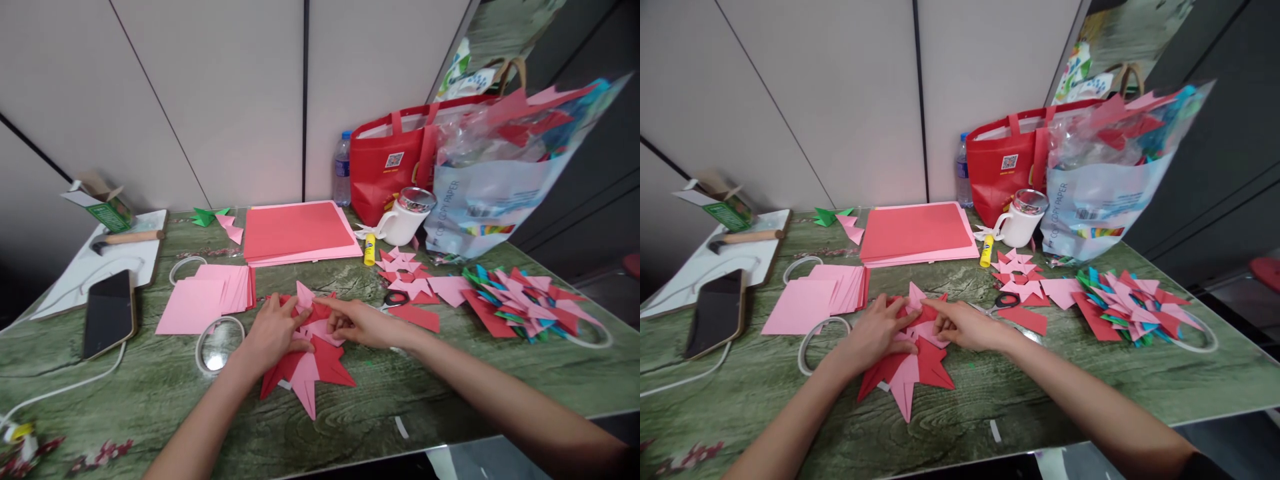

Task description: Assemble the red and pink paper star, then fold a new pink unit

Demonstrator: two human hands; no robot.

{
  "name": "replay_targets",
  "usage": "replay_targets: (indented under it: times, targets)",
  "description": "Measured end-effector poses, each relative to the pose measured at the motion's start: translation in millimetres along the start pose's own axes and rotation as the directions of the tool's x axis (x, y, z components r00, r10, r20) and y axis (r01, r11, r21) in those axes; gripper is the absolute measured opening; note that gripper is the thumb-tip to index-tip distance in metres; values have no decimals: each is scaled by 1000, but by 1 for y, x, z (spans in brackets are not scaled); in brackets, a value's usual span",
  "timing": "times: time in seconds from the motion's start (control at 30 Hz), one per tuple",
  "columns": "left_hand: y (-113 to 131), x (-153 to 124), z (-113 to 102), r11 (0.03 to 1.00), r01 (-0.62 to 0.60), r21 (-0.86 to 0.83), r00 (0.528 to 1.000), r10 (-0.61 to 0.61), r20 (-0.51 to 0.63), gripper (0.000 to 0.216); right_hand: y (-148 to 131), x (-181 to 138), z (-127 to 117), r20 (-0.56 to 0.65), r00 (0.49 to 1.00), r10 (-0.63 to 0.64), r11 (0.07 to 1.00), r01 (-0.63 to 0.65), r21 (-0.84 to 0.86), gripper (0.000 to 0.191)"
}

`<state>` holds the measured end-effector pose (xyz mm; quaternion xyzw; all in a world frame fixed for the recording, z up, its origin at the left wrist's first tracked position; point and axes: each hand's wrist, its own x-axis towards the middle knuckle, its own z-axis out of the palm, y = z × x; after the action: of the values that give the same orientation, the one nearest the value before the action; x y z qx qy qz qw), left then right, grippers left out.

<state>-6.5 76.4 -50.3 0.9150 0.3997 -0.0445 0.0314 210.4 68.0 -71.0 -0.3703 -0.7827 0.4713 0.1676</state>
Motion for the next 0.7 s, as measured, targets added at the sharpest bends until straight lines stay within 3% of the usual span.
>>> replay_targets:
  times: [0.2, 0.3, 0.43, 0.57, 0.7]
  targets:
    - [-1, -1, 2, 1000, -9, -13, 1000, 9, -11, 64, -5, -11, -12, 68, 991, -114, 965, 127, -229, 75]
    - [-2, 0, 2, 1000, -8, -18, 1000, 7, -19, 63, -8, -20, -14, 73, 985, -159, 888, 175, -425, 71]
    - [-2, 0, 3, 1000, -15, -20, 1000, 15, -16, 59, -7, -26, -13, 169, 964, -205, 770, 265, -581, 67]
    - [-2, 0, 2, 1000, -18, -15, 1000, 18, -20, 58, -1, -26, -14, 261, 930, -260, 653, 368, -662, 67]
    - [0, 0, -1, 1000, -15, -9, 1000, 15, -12, 59, -3, -22, -17, 254, 942, -217, 672, 333, -661, 69]
